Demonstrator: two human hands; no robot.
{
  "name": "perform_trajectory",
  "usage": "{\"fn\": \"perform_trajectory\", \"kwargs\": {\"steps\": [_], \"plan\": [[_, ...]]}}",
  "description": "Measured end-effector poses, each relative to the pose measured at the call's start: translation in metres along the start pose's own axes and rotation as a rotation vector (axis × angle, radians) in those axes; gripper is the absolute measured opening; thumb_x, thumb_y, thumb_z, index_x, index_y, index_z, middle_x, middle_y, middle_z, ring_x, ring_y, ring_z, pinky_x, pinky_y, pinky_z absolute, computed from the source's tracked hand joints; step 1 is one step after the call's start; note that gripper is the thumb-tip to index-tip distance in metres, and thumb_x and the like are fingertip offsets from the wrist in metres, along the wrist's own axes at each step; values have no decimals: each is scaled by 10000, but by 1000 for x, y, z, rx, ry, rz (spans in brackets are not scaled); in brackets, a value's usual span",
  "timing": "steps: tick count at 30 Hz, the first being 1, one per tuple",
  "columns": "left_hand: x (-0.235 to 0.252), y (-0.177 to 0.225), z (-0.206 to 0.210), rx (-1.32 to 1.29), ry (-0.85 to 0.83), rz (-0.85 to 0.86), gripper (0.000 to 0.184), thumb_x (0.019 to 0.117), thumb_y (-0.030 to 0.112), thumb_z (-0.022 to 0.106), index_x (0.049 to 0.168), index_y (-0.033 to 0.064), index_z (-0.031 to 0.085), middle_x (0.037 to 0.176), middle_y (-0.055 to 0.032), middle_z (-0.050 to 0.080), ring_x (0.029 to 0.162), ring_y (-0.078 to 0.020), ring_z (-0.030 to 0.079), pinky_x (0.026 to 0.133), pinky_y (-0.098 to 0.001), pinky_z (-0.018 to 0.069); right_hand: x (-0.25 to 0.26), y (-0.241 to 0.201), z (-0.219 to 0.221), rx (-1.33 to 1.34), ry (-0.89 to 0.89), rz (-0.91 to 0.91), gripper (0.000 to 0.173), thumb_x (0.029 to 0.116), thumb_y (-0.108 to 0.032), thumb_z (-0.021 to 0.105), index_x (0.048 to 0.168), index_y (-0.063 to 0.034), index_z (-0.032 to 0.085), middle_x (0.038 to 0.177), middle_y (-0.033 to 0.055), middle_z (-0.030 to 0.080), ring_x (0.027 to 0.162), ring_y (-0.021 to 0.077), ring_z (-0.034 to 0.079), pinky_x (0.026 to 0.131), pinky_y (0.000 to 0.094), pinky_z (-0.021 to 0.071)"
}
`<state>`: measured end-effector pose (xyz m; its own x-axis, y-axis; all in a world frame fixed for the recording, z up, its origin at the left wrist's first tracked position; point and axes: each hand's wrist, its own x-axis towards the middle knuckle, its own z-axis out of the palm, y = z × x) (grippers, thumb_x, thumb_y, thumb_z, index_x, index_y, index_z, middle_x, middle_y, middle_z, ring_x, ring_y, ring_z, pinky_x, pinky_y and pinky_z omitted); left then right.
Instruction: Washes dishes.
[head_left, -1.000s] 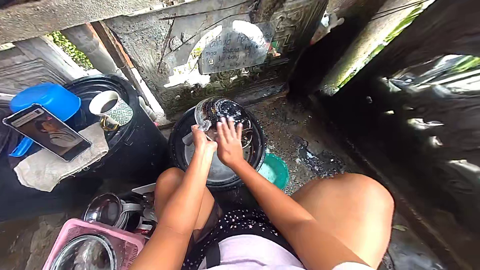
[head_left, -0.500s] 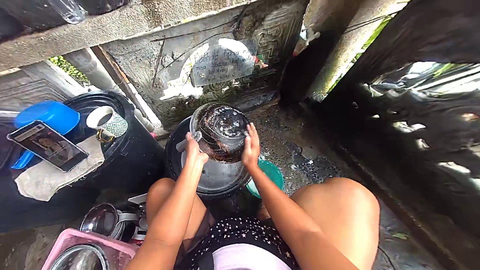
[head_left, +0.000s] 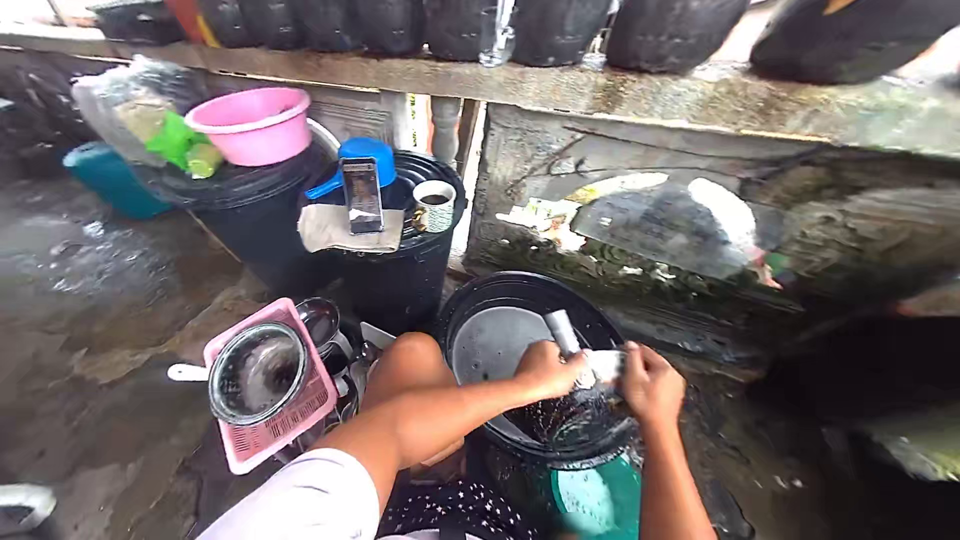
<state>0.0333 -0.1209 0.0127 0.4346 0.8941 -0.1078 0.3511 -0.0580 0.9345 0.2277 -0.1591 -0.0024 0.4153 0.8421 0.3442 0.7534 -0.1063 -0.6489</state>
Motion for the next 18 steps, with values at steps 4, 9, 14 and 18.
{"fn": "perform_trajectory", "kwargs": {"steps": [4,9,14,18], "plan": [[-16,1,0,-21,5,73,498,1016,476,587,891,12,721,822,-132,705,801,-259,699,769,-524,570,-23,26,4,428,182,599,528,1069,-413,476,1138,79,655,1060,205,676,963,258,650,892,511,528],[-5,1,-4,-227,159,-59,523,1021,511,575,902,19,707,837,-139,699,820,-268,695,779,-525,564,-73,32,51,667,326,920,583,1074,-557,356,1239,-43,576,1016,112,613,852,206,608,748,467,540],[-5,1,2,-249,195,-8,476,1020,499,589,917,55,725,830,-91,717,800,-206,702,771,-481,574,-86,42,70,-98,179,724,599,1115,-409,317,1194,66,673,1218,333,666,1212,490,624,1017,654,465],[-3,-6,-1,-187,114,21,453,1015,488,595,960,60,732,876,-90,725,842,-206,705,808,-482,575,-80,50,57,62,330,728,491,1106,-319,395,1137,73,689,1124,292,692,1094,420,665,978,602,489]]}}
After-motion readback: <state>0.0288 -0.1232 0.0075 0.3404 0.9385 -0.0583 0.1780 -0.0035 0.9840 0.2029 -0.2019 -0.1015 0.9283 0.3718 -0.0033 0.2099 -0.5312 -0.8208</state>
